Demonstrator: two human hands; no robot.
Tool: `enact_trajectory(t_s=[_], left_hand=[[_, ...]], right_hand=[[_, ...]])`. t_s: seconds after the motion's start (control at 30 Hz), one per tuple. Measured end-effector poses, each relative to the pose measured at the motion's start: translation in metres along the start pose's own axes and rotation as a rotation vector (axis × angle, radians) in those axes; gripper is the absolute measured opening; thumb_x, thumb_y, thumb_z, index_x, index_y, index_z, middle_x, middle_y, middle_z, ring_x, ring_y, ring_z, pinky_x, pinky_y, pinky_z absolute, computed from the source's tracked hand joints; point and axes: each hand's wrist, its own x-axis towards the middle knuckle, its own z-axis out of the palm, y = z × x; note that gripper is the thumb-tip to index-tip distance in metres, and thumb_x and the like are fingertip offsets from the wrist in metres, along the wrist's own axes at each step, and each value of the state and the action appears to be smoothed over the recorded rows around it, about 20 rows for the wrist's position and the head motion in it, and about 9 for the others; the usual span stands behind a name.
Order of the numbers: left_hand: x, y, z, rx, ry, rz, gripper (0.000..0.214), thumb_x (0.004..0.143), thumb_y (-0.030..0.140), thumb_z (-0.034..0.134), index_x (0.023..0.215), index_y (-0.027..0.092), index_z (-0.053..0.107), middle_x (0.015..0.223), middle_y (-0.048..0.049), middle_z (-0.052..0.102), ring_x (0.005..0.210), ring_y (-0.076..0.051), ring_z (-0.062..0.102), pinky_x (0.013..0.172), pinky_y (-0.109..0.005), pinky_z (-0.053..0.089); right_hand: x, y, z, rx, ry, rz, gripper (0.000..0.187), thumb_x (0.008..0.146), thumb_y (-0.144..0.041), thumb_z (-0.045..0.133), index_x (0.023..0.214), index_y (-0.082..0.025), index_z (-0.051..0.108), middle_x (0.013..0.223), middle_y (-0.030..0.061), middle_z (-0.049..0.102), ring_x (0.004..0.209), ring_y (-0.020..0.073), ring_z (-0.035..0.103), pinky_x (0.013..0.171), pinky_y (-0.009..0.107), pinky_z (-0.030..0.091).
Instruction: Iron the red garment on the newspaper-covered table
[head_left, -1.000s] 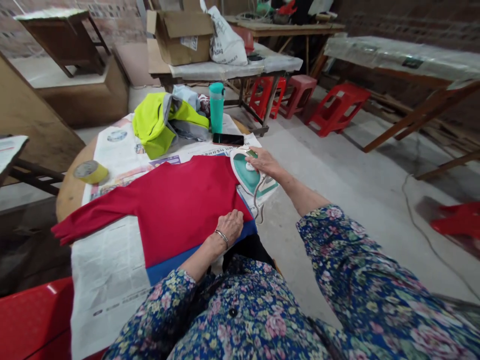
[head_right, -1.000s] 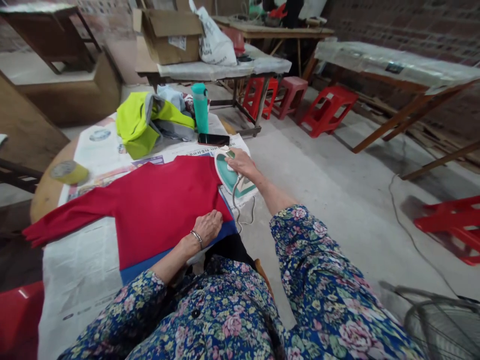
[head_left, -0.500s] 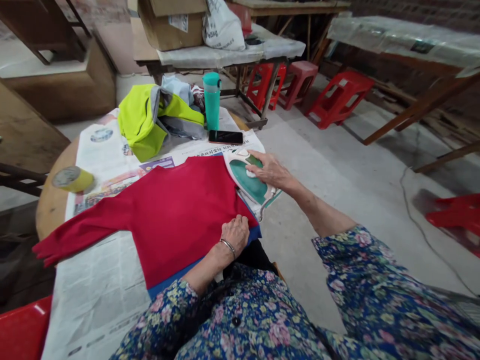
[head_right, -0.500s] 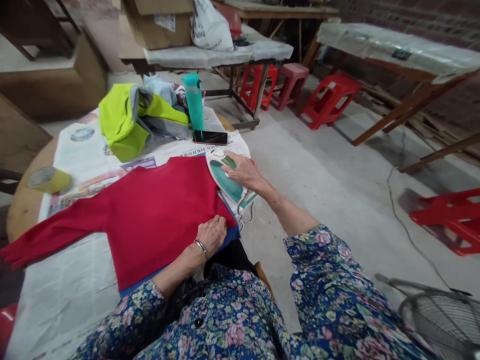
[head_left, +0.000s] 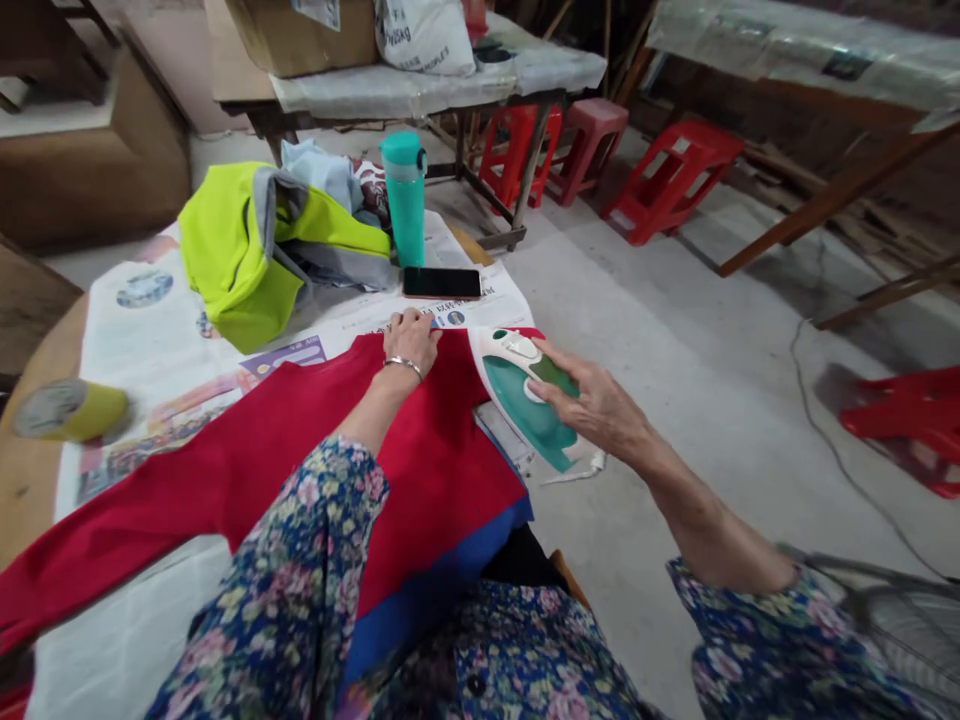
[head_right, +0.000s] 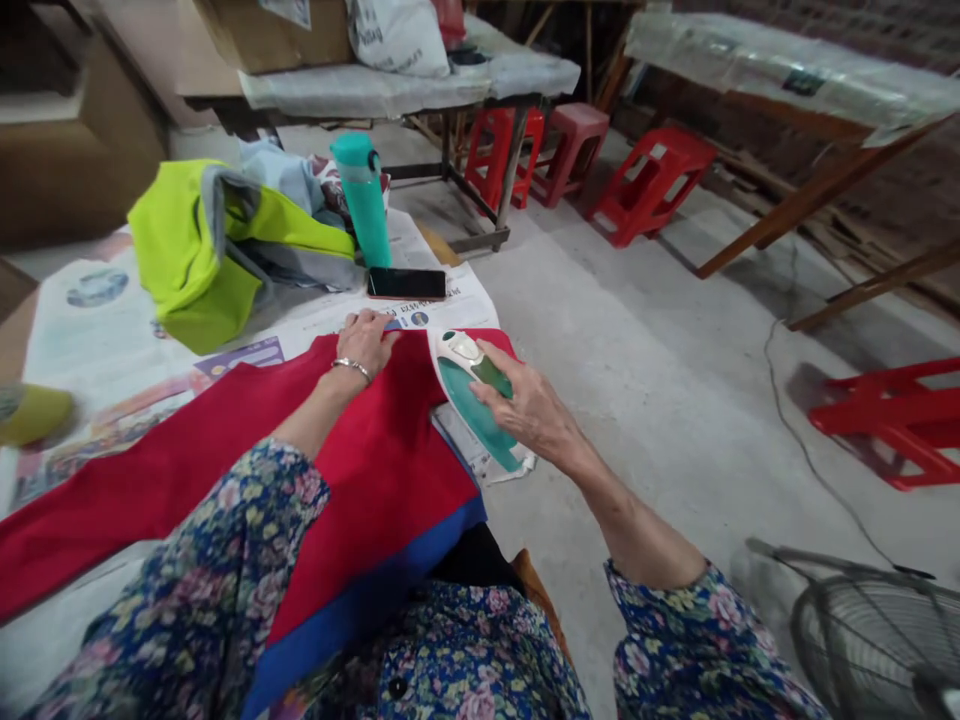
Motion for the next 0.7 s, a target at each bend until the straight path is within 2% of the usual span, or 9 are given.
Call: enact_trajectory(t_s=[0.1, 0.17, 0.3, 0.4, 0.47, 0.57, 0.63, 0.7], left_hand=[[0.033, -0.003, 0.008, 0.026, -0.07, 0.043, 0.03, 0.106, 0.023, 0.062, 0.133, 0.02, 0.076, 0.151, -0.0139, 0.07, 0.147, -0.034, 0.057, 0.122, -0.049, 0.046], [0.046, -0.008, 0.014, -0.036, -0.107, 0.07, 0.024, 0.104, 0.019, 0.065, 0.125, 0.02, 0.077, 0.139, -0.0115, 0.076, 0.137, -0.031, 0.063, 0.12, -0.048, 0.046], [0.059, -0.018, 0.019, -0.177, -0.124, 0.084, 0.021, 0.106, 0.018, 0.063, 0.123, 0.018, 0.076, 0.125, -0.0073, 0.08, 0.116, -0.022, 0.068, 0.11, -0.04, 0.05], [0.059, -0.02, 0.021, -0.15, -0.084, 0.061, 0.02, 0.106, 0.02, 0.062, 0.12, 0.021, 0.077, 0.131, -0.0098, 0.078, 0.129, -0.028, 0.064, 0.115, -0.045, 0.047], [0.053, -0.019, 0.023, -0.106, -0.014, 0.055, 0.022, 0.106, 0.023, 0.061, 0.12, 0.022, 0.078, 0.14, -0.0125, 0.074, 0.142, -0.034, 0.059, 0.119, -0.05, 0.045], [0.032, -0.018, 0.03, -0.053, 0.105, 0.083, 0.035, 0.104, 0.023, 0.059, 0.136, 0.02, 0.073, 0.155, -0.0175, 0.067, 0.15, -0.038, 0.054, 0.123, -0.054, 0.045], [0.007, -0.021, 0.04, -0.033, 0.151, 0.108, 0.048, 0.105, 0.022, 0.055, 0.151, 0.017, 0.066, 0.165, -0.0203, 0.06, 0.153, -0.038, 0.053, 0.127, -0.057, 0.043], [-0.027, -0.025, 0.057, -0.003, 0.159, 0.143, 0.056, 0.107, 0.025, 0.049, 0.162, 0.015, 0.058, 0.173, -0.0211, 0.052, 0.161, -0.038, 0.048, 0.134, -0.062, 0.034]], right_hand=[[-0.005, -0.012, -0.005, 0.033, -0.089, -0.036, 0.058, 0.1, -0.034, 0.068, 0.158, -0.03, 0.069, 0.154, 0.0085, 0.073, 0.14, 0.0346, 0.072, 0.118, 0.058, 0.059], [-0.004, -0.02, -0.004, 0.047, -0.148, -0.031, 0.057, 0.1, -0.034, 0.068, 0.157, -0.03, 0.07, 0.154, 0.0086, 0.073, 0.138, 0.0344, 0.073, 0.116, 0.057, 0.061], [0.002, -0.024, 0.004, 0.032, -0.208, 0.005, 0.058, 0.099, -0.034, 0.07, 0.156, -0.029, 0.07, 0.15, 0.0092, 0.076, 0.134, 0.0348, 0.075, 0.112, 0.054, 0.064], [0.004, -0.017, 0.007, 0.008, -0.169, 0.027, 0.056, 0.099, -0.033, 0.069, 0.155, -0.031, 0.071, 0.149, 0.0091, 0.076, 0.133, 0.0358, 0.075, 0.112, 0.057, 0.063], [0.003, -0.009, 0.005, 0.002, -0.134, 0.053, 0.055, 0.101, -0.035, 0.067, 0.156, -0.031, 0.07, 0.148, 0.0098, 0.077, 0.133, 0.0364, 0.075, 0.111, 0.06, 0.064], [0.001, 0.001, 0.001, -0.022, -0.058, 0.088, 0.057, 0.103, -0.038, 0.065, 0.159, -0.029, 0.067, 0.143, 0.0111, 0.079, 0.127, 0.0371, 0.077, 0.106, 0.061, 0.065], [0.002, 0.002, -0.002, -0.042, -0.005, 0.08, 0.058, 0.102, -0.038, 0.067, 0.16, -0.029, 0.066, 0.143, 0.0115, 0.079, 0.127, 0.0376, 0.077, 0.107, 0.061, 0.065], [0.006, -0.002, -0.003, -0.048, 0.015, 0.052, 0.06, 0.102, -0.036, 0.067, 0.161, -0.029, 0.066, 0.148, 0.0114, 0.076, 0.134, 0.0377, 0.074, 0.109, 0.06, 0.064]])
